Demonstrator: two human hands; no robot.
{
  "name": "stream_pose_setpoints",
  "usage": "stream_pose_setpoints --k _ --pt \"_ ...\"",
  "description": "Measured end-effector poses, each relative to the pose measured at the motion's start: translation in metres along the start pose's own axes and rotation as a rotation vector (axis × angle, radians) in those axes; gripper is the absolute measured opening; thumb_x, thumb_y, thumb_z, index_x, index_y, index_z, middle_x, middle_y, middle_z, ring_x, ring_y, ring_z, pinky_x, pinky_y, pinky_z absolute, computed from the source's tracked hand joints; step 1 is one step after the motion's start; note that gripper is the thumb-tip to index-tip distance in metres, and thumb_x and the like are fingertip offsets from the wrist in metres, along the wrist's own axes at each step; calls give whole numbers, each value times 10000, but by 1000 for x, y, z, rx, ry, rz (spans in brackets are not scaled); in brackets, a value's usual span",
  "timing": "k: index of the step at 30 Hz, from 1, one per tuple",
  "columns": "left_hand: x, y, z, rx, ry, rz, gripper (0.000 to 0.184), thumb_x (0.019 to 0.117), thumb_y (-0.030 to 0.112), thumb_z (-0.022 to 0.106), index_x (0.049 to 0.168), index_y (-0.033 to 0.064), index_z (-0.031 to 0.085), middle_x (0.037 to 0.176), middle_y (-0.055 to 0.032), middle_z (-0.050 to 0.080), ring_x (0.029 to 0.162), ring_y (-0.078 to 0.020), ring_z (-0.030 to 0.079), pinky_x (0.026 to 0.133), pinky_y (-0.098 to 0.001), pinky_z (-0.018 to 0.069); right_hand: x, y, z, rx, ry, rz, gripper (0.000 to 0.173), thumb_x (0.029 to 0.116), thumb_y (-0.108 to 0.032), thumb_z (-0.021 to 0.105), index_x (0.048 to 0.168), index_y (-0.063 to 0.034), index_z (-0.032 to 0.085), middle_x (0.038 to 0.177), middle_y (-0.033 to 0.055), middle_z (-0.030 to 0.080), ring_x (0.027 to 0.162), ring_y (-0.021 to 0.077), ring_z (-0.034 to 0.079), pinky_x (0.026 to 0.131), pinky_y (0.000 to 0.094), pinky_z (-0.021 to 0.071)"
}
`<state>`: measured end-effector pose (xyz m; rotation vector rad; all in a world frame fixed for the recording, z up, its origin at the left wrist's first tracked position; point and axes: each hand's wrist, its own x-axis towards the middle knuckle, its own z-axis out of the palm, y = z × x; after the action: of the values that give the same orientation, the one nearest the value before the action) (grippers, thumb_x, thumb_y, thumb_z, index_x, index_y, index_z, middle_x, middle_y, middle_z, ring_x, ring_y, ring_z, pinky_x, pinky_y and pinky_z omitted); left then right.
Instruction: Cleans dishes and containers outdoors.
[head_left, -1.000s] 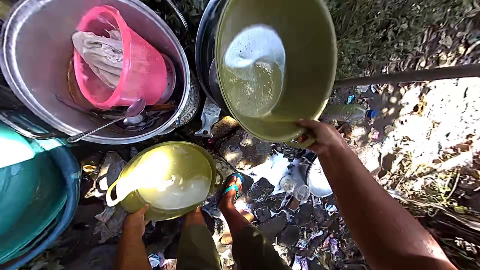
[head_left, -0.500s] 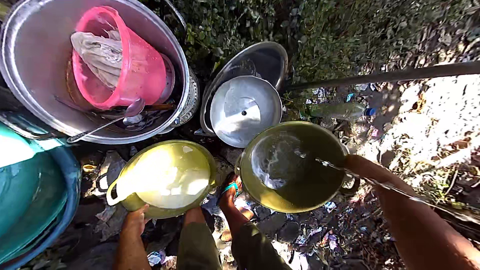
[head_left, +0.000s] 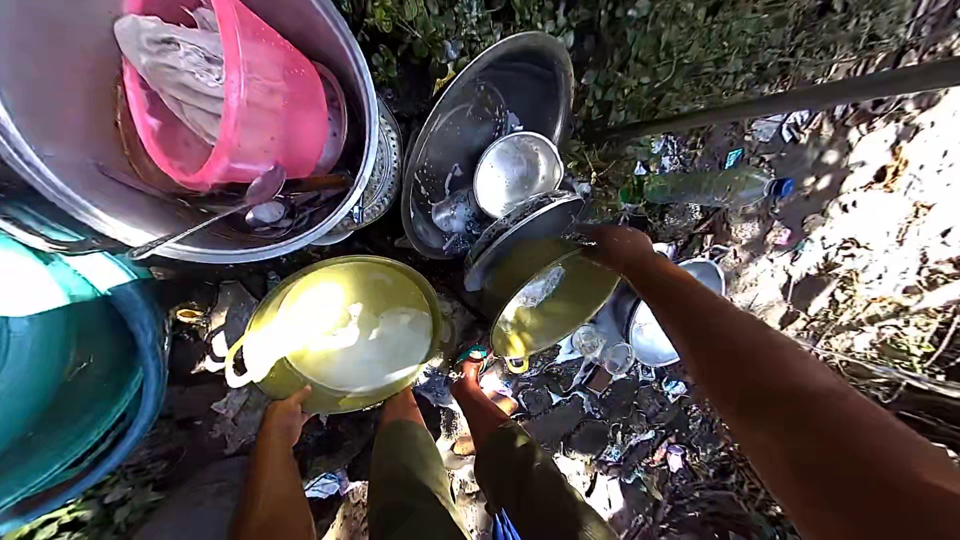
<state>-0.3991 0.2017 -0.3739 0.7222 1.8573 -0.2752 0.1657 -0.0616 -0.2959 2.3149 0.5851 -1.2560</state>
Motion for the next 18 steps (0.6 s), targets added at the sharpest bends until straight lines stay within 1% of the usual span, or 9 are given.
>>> stream_pose_setpoints --k 3,5,7,8,10,12,15,16,18 --pt "2 -2 -1 -11 -9 4 499 1000 60 594 1468 17 426 1360 -218 570 1118 -293 652 886 -480 577 2 -3 -8 155 -86 -268 602 1008 -223 666 1560 -135 444 1426 252 578 1318 481 537 1089 696 377" --pt "3 -4 -2 -13 -19 15 509 993 58 597 1471 22 429 1364 -215 571 1122 -290 652 888 -484 577 -4 -8 -26 275 -153 -295 565 1037 -142 600 1568 -100 415 1478 239 533 1372 446 493 1141 643 343" --pt "7 -6 -3 -17 -12 8 526 985 64 619 1475 31 431 1374 -216 570 1137 -300 652 892 -497 578 -5 -12 -42 297 14 -193 443 1021 -160 611 1446 -56 544 1365 241 619 1289 450 567 1067 677 417" --pt "8 -7 -3 -14 -10 4 531 985 71 626 1477 34 428 1378 -216 567 1141 -304 651 892 -499 580 -2 -14 -46 264 120 -134 475 994 -203 653 1421 -29 542 1337 277 610 1258 485 569 1024 705 434" --pt "10 -7 -4 11 0 -11 533 991 100 638 1479 36 433 1389 -214 562 1149 -307 646 904 -499 574 16 -18 -50 175 212 -89 767 930 -294 754 1541 -17 383 1453 326 497 1345 536 474 1053 726 393" --pt "11 -7 -3 32 18 -14 519 988 103 641 1464 28 450 1375 -214 571 1140 -304 651 899 -493 577 40 -25 -48 136 219 -115 1066 861 -366 831 1627 -21 174 1578 317 357 1436 519 380 1109 712 350" --pt "11 -7 -3 44 18 -6 512 994 81 621 1467 13 436 1389 -225 551 1146 -306 643 901 -495 575 80 -28 -44 272 259 -254 1129 841 -268 851 1641 -31 91 1650 271 253 1514 424 308 1211 604 293" --pt "11 -7 -3 55 17 -3 511 994 86 621 1466 13 440 1394 -222 551 1155 -302 642 908 -493 577 91 -30 -45 328 271 -293 1104 839 -251 851 1643 -51 123 1630 254 313 1499 402 348 1214 583 307" --pt "11 -6 -4 72 21 -3 508 993 96 625 1463 19 448 1387 -210 560 1159 -292 642 909 -486 578 102 -39 -49 400 304 -264 940 848 -224 846 1593 -55 300 1498 263 497 1389 442 482 1139 653 374"
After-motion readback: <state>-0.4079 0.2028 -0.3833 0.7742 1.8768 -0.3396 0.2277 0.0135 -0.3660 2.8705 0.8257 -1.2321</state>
